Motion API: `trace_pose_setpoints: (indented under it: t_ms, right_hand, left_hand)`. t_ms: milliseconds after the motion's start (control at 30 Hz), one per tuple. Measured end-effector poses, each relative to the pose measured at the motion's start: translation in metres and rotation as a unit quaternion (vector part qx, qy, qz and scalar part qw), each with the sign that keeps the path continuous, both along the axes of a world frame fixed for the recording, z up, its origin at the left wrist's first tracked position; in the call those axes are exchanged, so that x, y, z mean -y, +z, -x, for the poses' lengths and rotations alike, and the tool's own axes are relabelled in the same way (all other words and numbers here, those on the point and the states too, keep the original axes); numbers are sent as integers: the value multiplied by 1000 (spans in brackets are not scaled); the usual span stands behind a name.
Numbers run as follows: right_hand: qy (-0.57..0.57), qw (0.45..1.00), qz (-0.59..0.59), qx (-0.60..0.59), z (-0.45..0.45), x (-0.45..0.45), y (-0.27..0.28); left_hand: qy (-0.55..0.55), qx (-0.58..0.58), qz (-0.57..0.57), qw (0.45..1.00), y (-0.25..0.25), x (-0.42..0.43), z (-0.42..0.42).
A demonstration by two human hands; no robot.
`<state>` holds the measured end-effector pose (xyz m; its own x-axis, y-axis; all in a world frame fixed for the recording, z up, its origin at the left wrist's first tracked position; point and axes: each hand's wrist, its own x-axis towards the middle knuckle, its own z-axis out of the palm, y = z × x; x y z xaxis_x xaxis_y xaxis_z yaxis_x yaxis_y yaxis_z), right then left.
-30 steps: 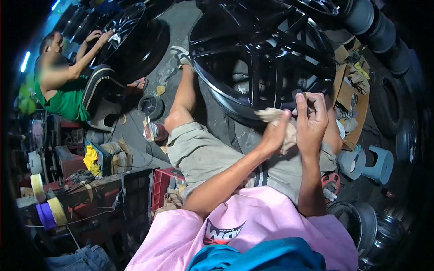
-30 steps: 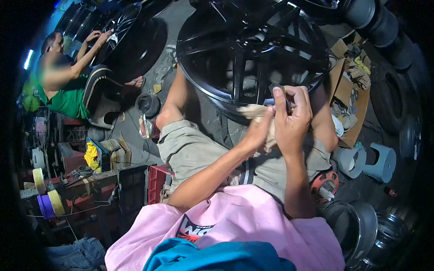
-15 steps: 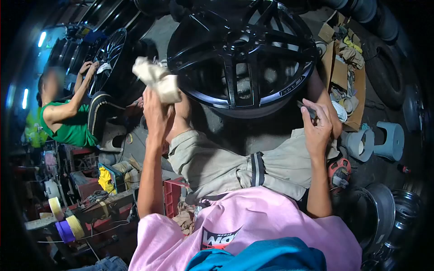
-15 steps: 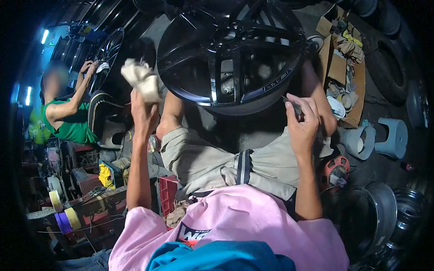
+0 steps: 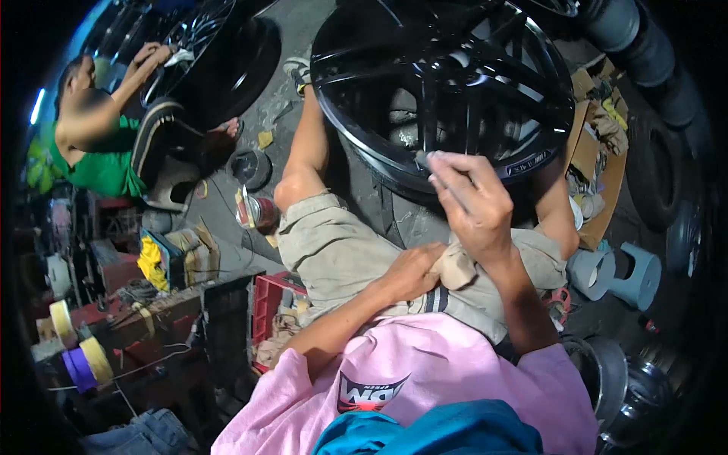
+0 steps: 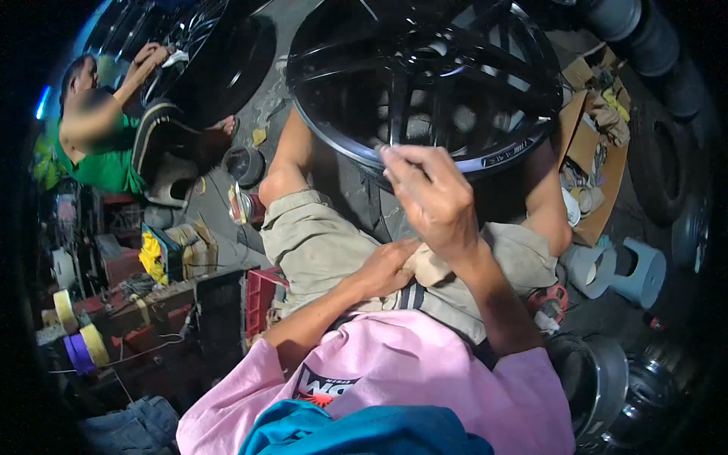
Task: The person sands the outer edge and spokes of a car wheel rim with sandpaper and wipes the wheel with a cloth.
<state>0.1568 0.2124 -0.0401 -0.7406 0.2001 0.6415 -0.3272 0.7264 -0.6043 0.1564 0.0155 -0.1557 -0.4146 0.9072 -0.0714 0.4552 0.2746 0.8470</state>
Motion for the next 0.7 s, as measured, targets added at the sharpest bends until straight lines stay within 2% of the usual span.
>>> trace_pose_setpoints:
  t_ms: [33, 67, 100, 133, 167, 267, 333, 400, 467, 600, 667, 700]
  right_hand:
    - [24, 998, -50, 30, 0, -1, -9]
    - [43, 992, -98, 62, -3, -5, -16]
    - [47, 991, -102, 71, -8, -11, -17]
    - [47, 974, -205, 84, -11, -18, -17]
    - [50, 946, -306, 92, -9, -21, -16]
    - [60, 925, -369, 64, 8, -17, -27]
    - [82, 925, -366, 61, 36, 1, -33]
    - [86, 927, -360, 59, 59, 18, -36]
    - [101, 931, -345, 68, 55, 15, -28]
    - [83, 915, -378, 112, 8, -18, -20]
    - [81, 917, -377, 102, 8, -19, -24]
    - [80, 923, -364, 93, 20, -10, -24]
  left_hand:
    - [-26, 95, 77, 992, -3, -2, 2]
    - [-23, 102, 72, 992, -5, 0, 6]
    - [32, 124, 22, 992, 3, 3, 15]
    - [90, 143, -28, 985, 6, 7, 26]
    - [112, 170, -26, 979, 2, 11, 35]
    - [132, 150, 1, 980, -11, 19, 47]
    - [124, 160, 14, 979, -14, 15, 45]
    - [79, 96, 32, 992, -16, 13, 40]
    - [80, 82, 24, 993, -14, 18, 40]
    - [164, 249, -56, 953, -16, 28, 51]
    - [213, 340, -113, 909, -8, 26, 61]
    - [212, 346, -144, 903, -14, 25, 69]
